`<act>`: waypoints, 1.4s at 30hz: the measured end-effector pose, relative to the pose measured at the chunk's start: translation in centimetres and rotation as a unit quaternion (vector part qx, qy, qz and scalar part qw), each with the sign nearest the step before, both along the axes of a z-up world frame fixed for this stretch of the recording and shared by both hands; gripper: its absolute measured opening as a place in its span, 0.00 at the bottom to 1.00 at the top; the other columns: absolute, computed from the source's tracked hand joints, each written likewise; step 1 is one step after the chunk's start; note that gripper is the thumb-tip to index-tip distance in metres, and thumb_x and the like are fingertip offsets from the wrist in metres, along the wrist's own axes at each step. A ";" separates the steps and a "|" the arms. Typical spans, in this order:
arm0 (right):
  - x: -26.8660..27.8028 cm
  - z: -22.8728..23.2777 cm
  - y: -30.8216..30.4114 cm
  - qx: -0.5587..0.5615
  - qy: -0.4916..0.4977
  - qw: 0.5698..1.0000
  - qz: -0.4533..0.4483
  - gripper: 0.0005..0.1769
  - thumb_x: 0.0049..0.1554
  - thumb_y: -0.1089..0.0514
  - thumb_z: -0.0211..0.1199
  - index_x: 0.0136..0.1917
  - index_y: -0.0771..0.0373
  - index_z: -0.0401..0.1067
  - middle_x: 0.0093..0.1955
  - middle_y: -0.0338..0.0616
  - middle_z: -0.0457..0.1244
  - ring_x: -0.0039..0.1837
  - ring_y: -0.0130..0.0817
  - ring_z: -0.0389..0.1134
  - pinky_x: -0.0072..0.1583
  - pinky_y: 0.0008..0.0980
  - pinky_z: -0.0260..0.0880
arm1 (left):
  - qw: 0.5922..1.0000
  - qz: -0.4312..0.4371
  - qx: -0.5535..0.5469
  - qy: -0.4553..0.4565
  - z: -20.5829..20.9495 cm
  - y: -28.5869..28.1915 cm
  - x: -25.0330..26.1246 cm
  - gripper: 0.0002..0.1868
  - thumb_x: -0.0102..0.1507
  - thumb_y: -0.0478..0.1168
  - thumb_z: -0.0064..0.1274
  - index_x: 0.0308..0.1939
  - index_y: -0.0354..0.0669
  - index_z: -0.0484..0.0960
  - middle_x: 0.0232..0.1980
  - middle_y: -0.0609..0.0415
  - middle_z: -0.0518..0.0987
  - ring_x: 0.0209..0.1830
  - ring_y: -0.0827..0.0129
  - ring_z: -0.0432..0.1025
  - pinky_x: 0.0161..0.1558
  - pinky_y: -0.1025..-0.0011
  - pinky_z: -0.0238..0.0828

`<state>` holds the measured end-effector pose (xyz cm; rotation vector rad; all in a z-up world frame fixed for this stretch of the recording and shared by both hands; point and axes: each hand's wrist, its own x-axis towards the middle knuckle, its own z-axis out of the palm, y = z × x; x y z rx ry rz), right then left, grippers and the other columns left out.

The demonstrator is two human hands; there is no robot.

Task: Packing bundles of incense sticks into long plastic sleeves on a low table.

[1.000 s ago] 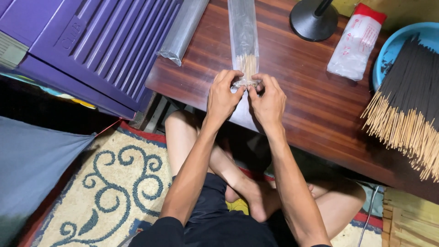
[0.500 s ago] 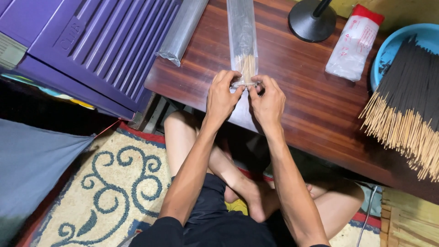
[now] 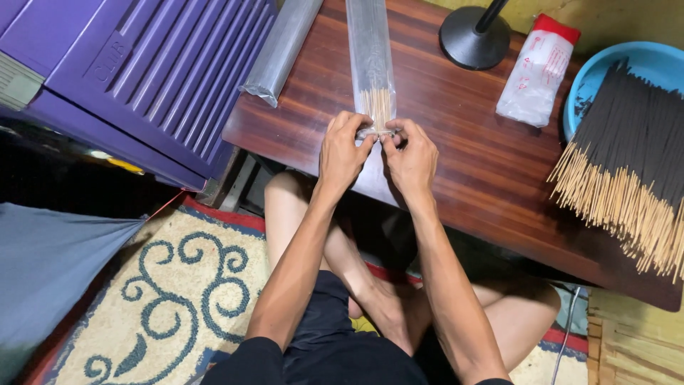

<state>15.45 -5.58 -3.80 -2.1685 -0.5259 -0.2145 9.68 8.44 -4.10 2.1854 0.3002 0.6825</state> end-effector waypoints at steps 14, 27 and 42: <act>-0.2 0.7 -0.1 0.028 0.036 0.999 -0.011 0.13 0.51 0.64 0.72 0.50 0.53 0.80 0.35 0.37 0.66 0.36 0.35 0.68 0.43 0.34 0.70 | 1.000 -0.006 0.005 0.013 0.6 -0.1 -0.3 0.14 0.58 0.41 0.65 0.47 0.49 0.83 0.44 0.55 0.77 0.50 0.57 0.75 0.52 0.60 0.75; -0.1 0.3 -0.1 0.031 0.042 0.999 -0.016 0.13 0.49 0.59 0.74 0.49 0.49 0.79 0.34 0.37 0.67 0.37 0.37 0.70 0.43 0.35 0.71 | 1.000 -0.012 -0.001 0.002 0.7 0.1 -0.5 0.16 0.56 0.40 0.67 0.48 0.50 0.83 0.43 0.54 0.78 0.49 0.57 0.75 0.51 0.61 0.76; 0.3 0.1 0.0 0.008 0.062 0.998 -0.023 0.15 0.46 0.53 0.76 0.48 0.45 0.79 0.34 0.32 0.67 0.41 0.36 0.72 0.48 0.36 0.72 | 0.998 0.006 -0.058 -0.025 0.8 0.0 -0.7 0.13 0.55 0.31 0.64 0.41 0.50 0.84 0.35 0.58 0.75 0.35 0.67 0.76 0.40 0.69 0.79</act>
